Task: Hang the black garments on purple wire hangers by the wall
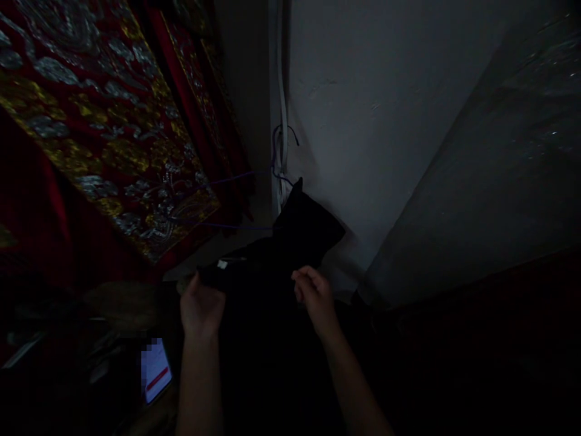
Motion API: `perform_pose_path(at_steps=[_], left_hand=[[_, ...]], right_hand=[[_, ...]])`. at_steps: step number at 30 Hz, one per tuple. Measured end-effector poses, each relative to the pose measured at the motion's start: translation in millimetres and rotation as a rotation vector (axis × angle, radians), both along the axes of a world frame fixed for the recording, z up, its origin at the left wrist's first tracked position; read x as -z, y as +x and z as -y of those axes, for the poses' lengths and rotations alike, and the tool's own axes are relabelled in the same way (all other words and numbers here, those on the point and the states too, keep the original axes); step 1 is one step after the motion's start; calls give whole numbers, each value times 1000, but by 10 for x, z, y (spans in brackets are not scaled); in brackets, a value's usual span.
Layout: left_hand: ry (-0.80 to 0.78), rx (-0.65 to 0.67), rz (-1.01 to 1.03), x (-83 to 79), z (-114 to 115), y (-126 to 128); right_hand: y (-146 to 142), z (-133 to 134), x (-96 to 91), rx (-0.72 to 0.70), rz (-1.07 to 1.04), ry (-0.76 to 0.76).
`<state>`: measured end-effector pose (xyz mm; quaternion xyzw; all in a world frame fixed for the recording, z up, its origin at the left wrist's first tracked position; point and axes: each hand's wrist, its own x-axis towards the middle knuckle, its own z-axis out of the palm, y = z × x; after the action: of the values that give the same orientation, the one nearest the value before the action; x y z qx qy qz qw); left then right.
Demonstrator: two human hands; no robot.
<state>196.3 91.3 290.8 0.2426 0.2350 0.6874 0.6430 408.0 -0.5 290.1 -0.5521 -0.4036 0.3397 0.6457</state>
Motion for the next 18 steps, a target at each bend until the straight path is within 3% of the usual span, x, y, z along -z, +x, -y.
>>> perform_pose_path(at_steps=[3,7,9,13,16,18], left_hand=[[-38,-10,21,-219,140,196],[25,-50,-99,-336,429,518],[54,-48,-135,-324,581,686],[118,-30,-338,-358,766,869],[360,-58,-637,-448,723,825],[555,3,-791,-467,607,747]], right_hand=[[175,-63,109,136,27,-33],[112,12,72,113,164,-43],[-37,111,-28,41,195,-3],[-283,265,-216,-277,209,94],[-275,268,-280,-379,288,89],[-181,241,-333,-391,408,39]])
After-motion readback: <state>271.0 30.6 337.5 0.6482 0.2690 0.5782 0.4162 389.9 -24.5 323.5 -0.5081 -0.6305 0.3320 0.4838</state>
